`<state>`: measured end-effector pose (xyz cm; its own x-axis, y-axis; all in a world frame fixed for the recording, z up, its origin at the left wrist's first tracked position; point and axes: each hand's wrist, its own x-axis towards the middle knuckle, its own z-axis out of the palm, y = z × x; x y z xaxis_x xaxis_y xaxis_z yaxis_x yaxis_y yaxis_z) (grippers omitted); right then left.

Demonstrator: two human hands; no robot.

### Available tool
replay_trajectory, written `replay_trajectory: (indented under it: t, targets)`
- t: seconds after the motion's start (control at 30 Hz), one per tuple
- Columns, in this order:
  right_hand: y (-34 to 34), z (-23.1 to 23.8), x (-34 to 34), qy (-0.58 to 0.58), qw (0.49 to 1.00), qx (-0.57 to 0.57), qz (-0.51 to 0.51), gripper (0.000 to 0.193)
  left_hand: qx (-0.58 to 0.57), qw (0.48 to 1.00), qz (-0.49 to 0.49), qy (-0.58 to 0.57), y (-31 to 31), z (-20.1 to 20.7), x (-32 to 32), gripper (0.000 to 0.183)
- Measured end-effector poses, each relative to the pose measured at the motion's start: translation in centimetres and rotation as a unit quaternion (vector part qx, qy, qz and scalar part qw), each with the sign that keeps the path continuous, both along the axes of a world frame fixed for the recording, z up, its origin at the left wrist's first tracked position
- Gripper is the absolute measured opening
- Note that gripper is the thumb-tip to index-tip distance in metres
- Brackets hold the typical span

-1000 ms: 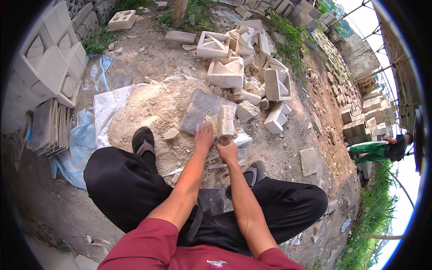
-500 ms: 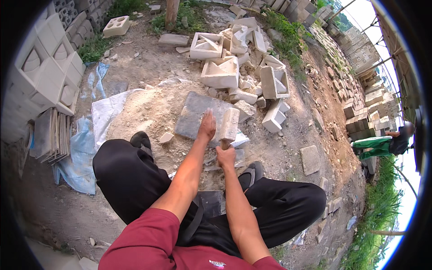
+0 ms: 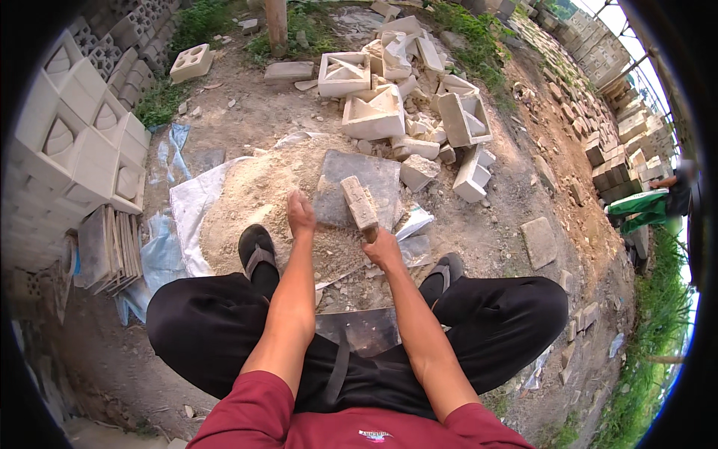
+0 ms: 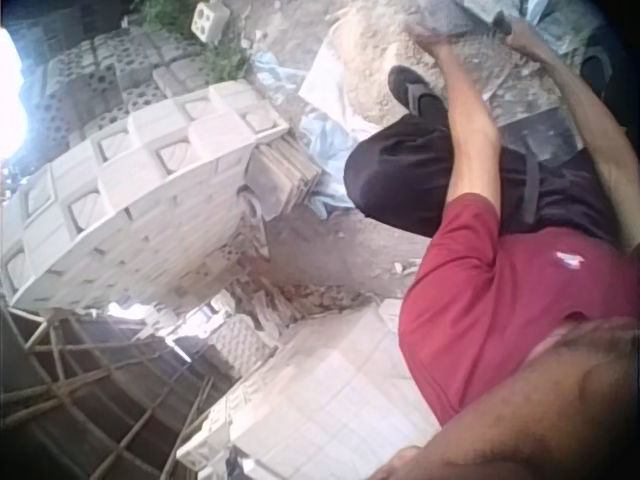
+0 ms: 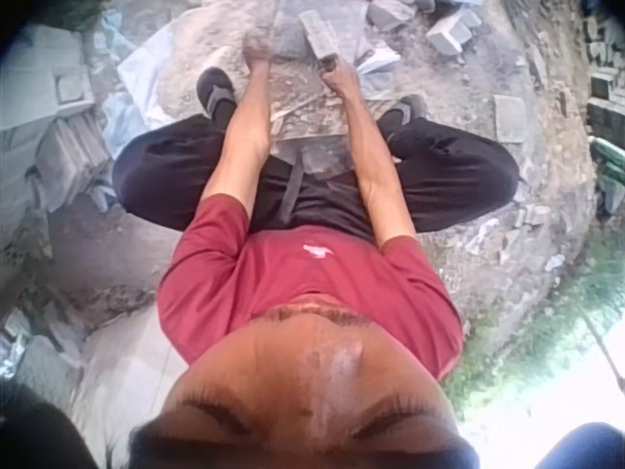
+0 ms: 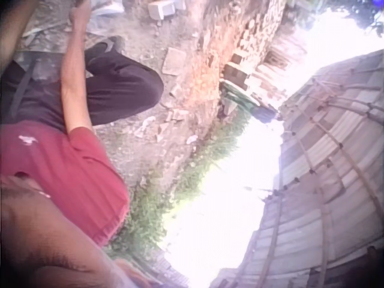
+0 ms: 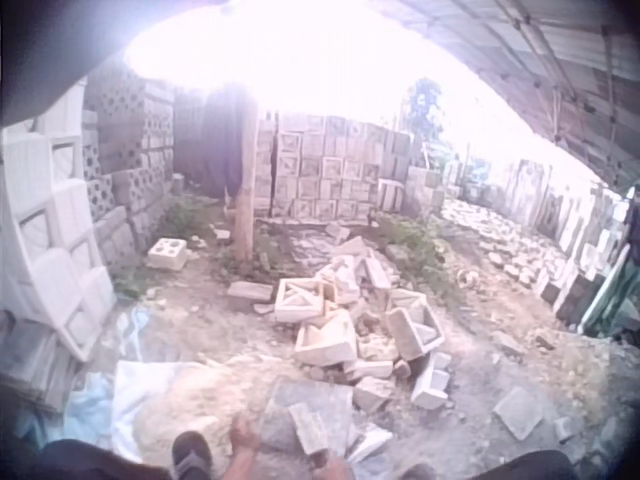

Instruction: The person uses a small hand tool to chip away at and shape the edges of stone blocks while working outdoors.

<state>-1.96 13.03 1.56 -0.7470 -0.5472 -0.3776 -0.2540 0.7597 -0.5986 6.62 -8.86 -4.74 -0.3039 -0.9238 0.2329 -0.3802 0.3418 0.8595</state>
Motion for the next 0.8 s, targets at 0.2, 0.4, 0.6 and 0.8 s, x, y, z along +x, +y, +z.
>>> replay_trajectory:
  t: [0.2, 0.4, 0.6, 0.8]
  targets:
    - [-4.3, 2.8, 0.1, 0.024, 0.999, -0.023, -0.013, 0.053, -0.047, 0.971, -0.128, -0.198, 0.5, -0.5, 2.9, 0.046]
    - [-7.5, 0.7, 0.9, 0.036, 0.998, -0.054, -0.001, 0.053, 0.032, 0.975, -0.147, -0.166, 3.7, 1.3, 1.0, 0.050]
    - [-4.2, -0.6, -1.7, 0.065, 0.996, -0.028, -0.051, 0.051, -0.014, 0.977, -0.104, -0.184, 2.7, -0.6, 1.5, 0.054]
    - [-1.9, 0.7, -1.7, 0.075, 0.988, -0.079, -0.113, 0.053, 0.021, 0.961, -0.111, -0.253, 4.2, 0.2, 1.2, 0.069]
